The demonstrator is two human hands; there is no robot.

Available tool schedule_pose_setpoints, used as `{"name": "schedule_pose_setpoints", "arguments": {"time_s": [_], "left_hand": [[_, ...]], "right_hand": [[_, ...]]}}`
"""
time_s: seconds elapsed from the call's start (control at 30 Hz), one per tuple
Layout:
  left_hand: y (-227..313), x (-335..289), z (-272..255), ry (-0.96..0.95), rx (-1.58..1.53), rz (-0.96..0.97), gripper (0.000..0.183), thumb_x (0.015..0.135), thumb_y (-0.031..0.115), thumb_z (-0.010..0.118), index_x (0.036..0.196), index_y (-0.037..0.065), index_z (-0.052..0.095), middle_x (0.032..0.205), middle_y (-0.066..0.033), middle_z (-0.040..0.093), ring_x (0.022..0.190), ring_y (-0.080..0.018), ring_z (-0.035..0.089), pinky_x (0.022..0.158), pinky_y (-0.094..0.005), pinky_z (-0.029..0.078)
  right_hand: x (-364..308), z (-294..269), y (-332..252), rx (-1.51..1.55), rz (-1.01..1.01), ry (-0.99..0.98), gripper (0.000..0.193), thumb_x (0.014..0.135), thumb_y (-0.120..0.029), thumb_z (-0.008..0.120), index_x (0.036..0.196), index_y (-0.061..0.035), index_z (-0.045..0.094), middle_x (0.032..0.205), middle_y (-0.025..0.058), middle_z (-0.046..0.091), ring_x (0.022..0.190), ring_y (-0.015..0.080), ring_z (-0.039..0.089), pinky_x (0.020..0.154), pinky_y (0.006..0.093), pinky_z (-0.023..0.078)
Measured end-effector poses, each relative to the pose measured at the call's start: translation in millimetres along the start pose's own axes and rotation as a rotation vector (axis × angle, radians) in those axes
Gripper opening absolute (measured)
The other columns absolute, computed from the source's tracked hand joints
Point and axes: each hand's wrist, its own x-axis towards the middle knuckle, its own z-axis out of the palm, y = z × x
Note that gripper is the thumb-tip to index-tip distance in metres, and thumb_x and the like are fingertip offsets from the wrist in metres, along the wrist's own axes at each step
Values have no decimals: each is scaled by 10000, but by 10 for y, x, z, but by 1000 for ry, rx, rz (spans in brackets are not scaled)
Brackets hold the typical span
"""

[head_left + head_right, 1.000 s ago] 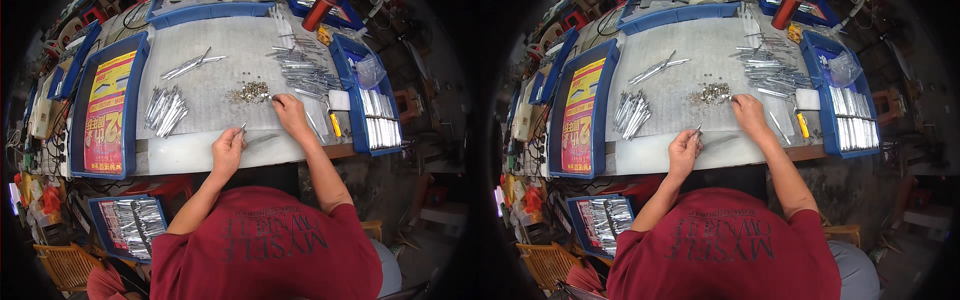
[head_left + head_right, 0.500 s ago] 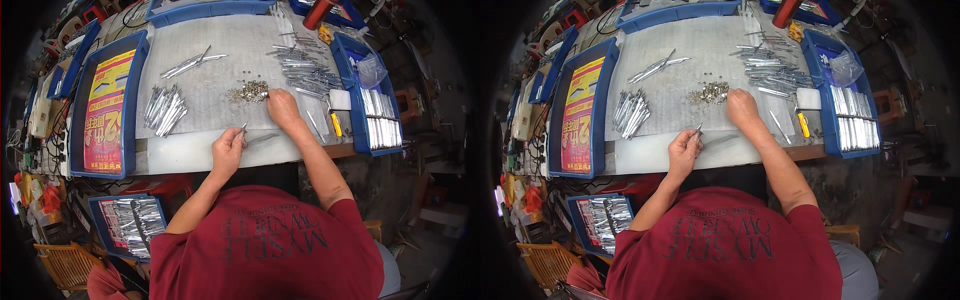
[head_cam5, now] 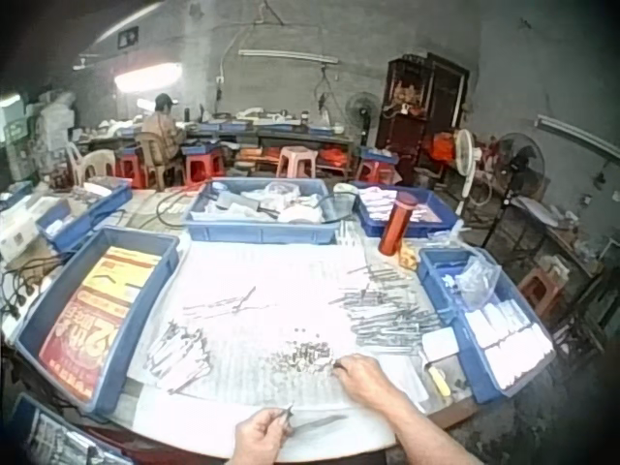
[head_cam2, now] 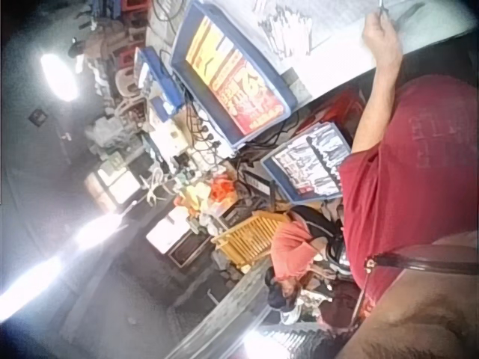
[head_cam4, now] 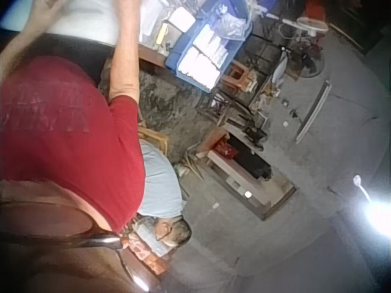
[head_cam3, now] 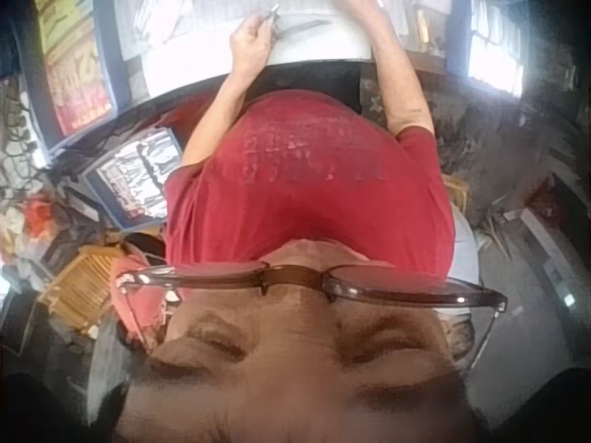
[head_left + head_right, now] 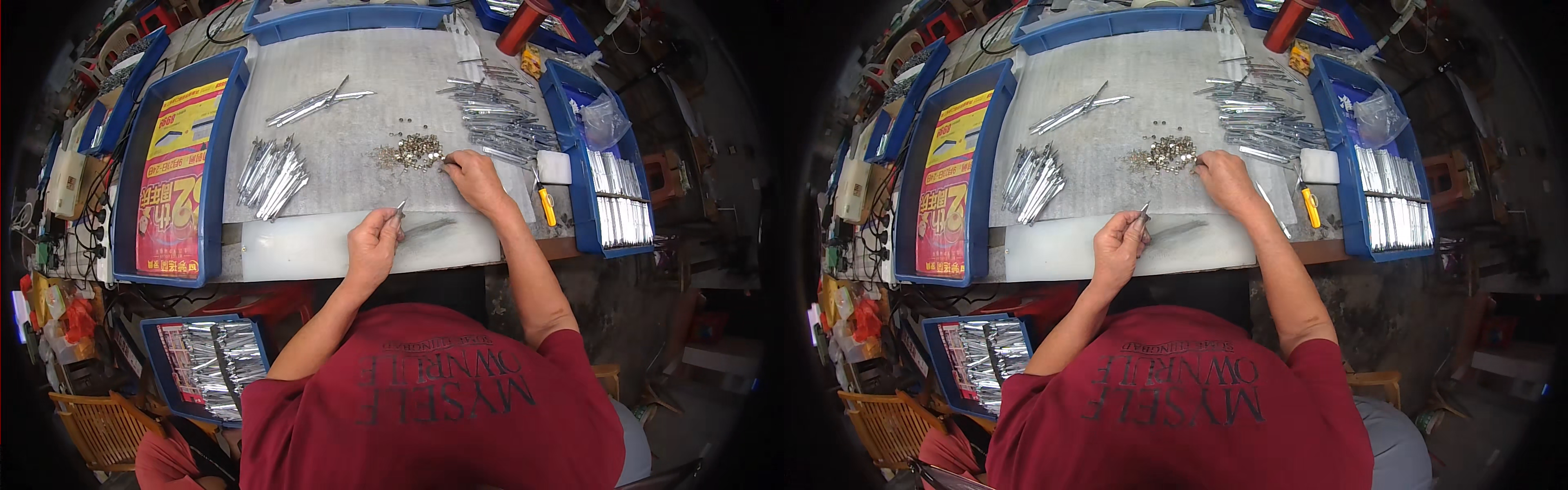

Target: The person assembles metal components by repeatedly picking up metal strips and small round pieces from the work table and attaching the round pieces onto the ends of the strips by hand.

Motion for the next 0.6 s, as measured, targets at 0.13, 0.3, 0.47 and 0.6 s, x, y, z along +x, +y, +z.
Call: {"name": "schedule_pose_setpoints", "arguments": {"time_s": [0.13, 0.3, 0.47, 0.6], "left_hand": [[18, -2, 11, -23, -1, 9, 123, 855, 85, 464, 895, -20, 514, 645, -23, 506, 487, -35, 377, 434, -167, 307], [31, -6, 14, -34, -39, -12, 123, 857, 83, 460, 895, -20, 514, 656, -21, 509, 487, -33, 378, 433, -166, 306], [61, -16, 5, -17, -70, -29, 121, 849, 79, 472, 898, -22, 516, 661, -15, 508, 489, -31, 379, 430, -168, 308], [104, -15, 41, -18, -139, 71, 107, 831, 51, 493, 903, -23, 520, 672, -1, 502, 494, -27, 389, 432, -167, 317]], "right_hand": [[-4, -1, -36, -36, -25, -19, 131, 726, -106, 551, 767, 17, 574, 747, 192, 557, 738, 345, 540, 674, 401, 428], [14, 48, -29, -96, -101, -28, 116, 715, -89, 546, 707, 27, 547, 715, 197, 545, 713, 345, 541, 646, 407, 434], [28, 151, -30, -156, -117, 23, 59, 687, -29, 513, 674, 29, 521, 687, 201, 535, 677, 352, 541, 633, 406, 443], [22, 205, -59, -245, -30, 20, 51, 660, 16, 472, 682, 39, 512, 685, 212, 535, 674, 356, 545, 623, 407, 453]]}}
